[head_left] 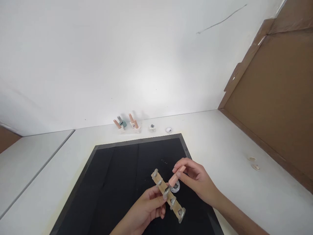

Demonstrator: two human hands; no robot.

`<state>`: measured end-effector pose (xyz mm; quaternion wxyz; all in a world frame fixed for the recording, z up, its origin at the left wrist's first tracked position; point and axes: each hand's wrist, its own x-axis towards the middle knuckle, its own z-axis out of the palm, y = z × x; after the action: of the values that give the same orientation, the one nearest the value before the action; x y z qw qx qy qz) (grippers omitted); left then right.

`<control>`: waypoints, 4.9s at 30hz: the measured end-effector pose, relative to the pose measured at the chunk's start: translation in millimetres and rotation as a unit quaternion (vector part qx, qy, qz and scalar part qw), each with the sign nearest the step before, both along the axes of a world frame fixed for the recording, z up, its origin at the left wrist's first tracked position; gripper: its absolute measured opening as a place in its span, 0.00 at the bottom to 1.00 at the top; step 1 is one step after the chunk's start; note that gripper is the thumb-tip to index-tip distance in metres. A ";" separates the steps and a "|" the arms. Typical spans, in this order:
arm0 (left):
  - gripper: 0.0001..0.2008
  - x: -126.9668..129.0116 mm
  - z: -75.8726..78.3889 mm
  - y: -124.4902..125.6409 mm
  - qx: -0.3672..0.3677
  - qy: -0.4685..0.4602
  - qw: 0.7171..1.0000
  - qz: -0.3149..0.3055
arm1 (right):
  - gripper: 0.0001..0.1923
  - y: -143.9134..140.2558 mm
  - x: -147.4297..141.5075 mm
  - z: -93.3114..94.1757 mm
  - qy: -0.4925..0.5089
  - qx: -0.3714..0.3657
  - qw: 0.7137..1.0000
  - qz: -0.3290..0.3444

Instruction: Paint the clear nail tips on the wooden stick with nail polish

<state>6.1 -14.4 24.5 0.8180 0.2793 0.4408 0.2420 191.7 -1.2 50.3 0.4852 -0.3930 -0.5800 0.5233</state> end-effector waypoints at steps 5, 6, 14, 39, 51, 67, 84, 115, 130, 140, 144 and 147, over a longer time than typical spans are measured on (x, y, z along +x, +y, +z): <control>0.18 0.1 2.5 -0.9 -0.003 0.001 1.000 0.000 | 0.03 2.7 1.8 1.3 0.000 -0.010 0.999 -0.033; 0.19 -0.2 2.4 -1.2 -0.004 0.002 1.000 -0.001 | 0.04 3.1 2.5 1.0 -0.003 -0.014 0.999 -0.041; 0.16 -0.2 -0.2 -0.7 -0.003 -0.002 1.000 0.000 | 0.03 2.9 5.9 -1.2 -0.001 0.016 0.999 -0.038; 0.15 -0.3 1.9 -0.7 -0.003 0.002 1.000 -0.001 | 0.05 2.1 5.5 0.0 -0.018 0.028 0.999 -0.018; 0.13 0.7 1.3 0.0 -0.005 -0.001 1.000 0.004 | 0.04 1.0 4.9 0.5 -0.002 0.036 0.999 0.014; 0.15 0.2 0.6 -1.2 -0.007 -0.002 1.000 0.004 | 0.06 2.3 4.6 -1.7 -0.002 0.007 0.999 -0.035; 0.18 -0.4 2.3 -2.2 -0.005 -0.003 1.000 0.002 | 0.07 2.2 2.0 1.7 0.019 -0.023 0.998 -0.056; 0.15 0.8 -0.5 -0.1 0.003 -0.008 1.000 0.002 | 0.05 -1.3 3.0 1.8 -0.004 0.021 1.000 0.007; 0.16 -0.9 -1.7 -0.1 0.000 -0.008 1.000 0.005 | 0.04 2.5 4.2 -1.6 0.029 0.032 0.999 -0.002; 0.16 0.3 1.6 0.0 -0.003 -0.007 1.000 0.008 | 0.05 0.2 2.2 2.9 -0.010 0.027 0.999 -0.014; 0.18 -0.4 1.8 -1.0 -0.006 -0.001 1.000 0.006 | 0.05 1.4 2.2 3.2 -0.006 0.026 0.999 -0.046; 0.19 -0.7 2.3 -1.0 -0.010 -0.003 1.000 0.009 | 0.05 1.5 2.0 1.8 0.003 0.020 0.998 -0.058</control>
<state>5.4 -15.4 26.9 0.8197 0.2669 0.4435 0.2455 193.7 0.3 52.1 0.5241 -0.4142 -0.5652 0.4841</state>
